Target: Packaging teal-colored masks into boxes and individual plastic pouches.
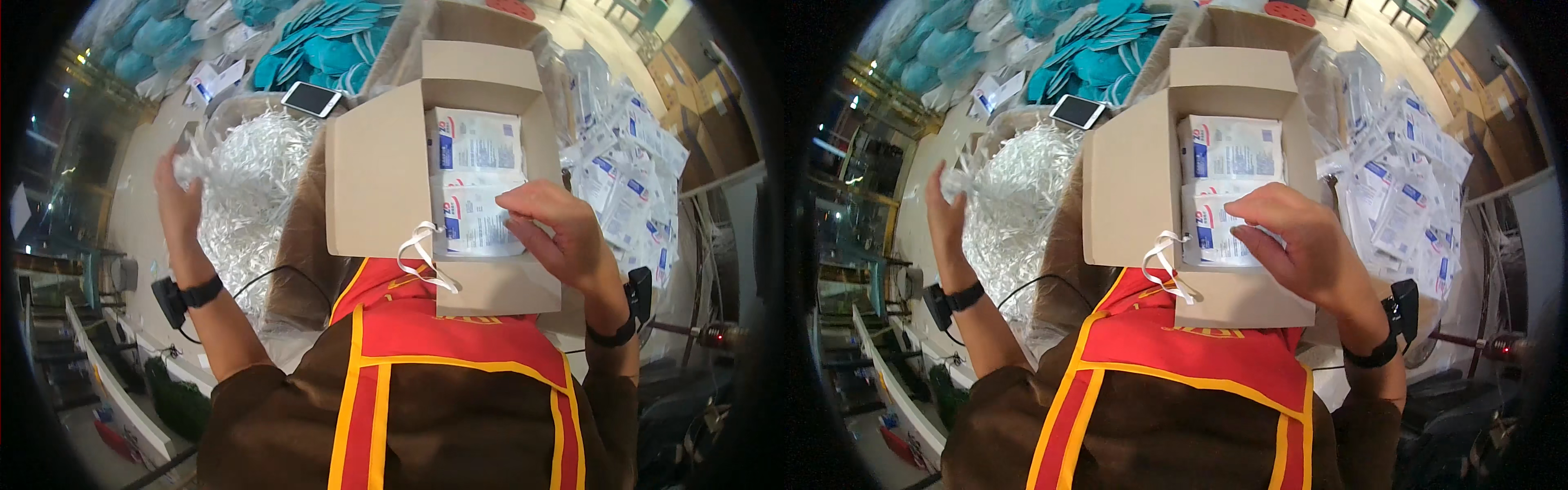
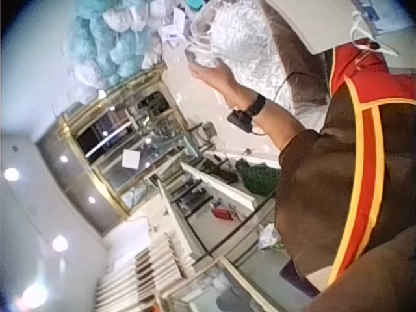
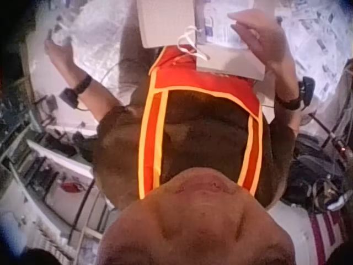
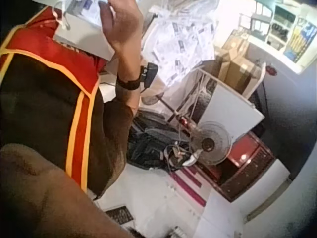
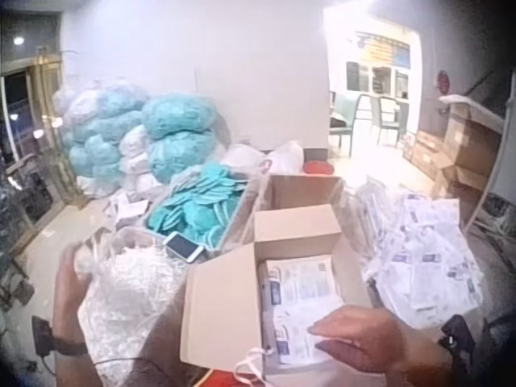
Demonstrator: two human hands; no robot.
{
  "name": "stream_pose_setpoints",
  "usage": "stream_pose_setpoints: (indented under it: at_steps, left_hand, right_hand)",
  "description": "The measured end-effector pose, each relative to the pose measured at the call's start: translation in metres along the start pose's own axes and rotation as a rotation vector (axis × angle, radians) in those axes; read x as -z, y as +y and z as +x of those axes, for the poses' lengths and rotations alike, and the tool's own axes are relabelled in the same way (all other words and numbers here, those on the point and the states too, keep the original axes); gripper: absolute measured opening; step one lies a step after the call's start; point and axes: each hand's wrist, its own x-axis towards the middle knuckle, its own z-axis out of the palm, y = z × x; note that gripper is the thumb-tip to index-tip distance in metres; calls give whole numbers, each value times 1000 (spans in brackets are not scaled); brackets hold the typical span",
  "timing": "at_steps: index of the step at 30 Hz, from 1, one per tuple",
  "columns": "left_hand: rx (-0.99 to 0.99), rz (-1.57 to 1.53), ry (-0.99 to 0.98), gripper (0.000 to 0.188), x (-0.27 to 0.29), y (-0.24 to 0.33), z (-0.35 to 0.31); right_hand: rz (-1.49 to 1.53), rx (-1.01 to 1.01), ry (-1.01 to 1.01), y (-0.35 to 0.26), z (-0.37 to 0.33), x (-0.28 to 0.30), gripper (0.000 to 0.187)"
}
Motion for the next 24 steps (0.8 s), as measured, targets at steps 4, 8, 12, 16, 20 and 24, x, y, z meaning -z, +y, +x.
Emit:
stream_pose_setpoints:
  at_steps: [4,8,12,16,20,24]
  left_hand:
    - [271,-545,-440,33,-37,70,-23]
    - [65,-843,-999,25,-26,186,-64]
    - [-65,-745,-1070,40,-14,244,-82]
    - [332,-1143,-1339,27,-29,243,-98]
    - [394,-1219,-1009,11,-30,208,-86]
    - [328,-679,-385,7,-23,115,-33]
  right_hand:
    - [-115,-73,-92,23,0,7,14]
    - [-264,-105,-178,39,18,4,15]
    - [-375,-88,-279,65,27,-23,18]
    - [-480,-99,-486,80,37,-44,20]
    - [-521,-126,-531,102,33,-58,24]
    - [-499,-197,-524,111,26,-66,34]
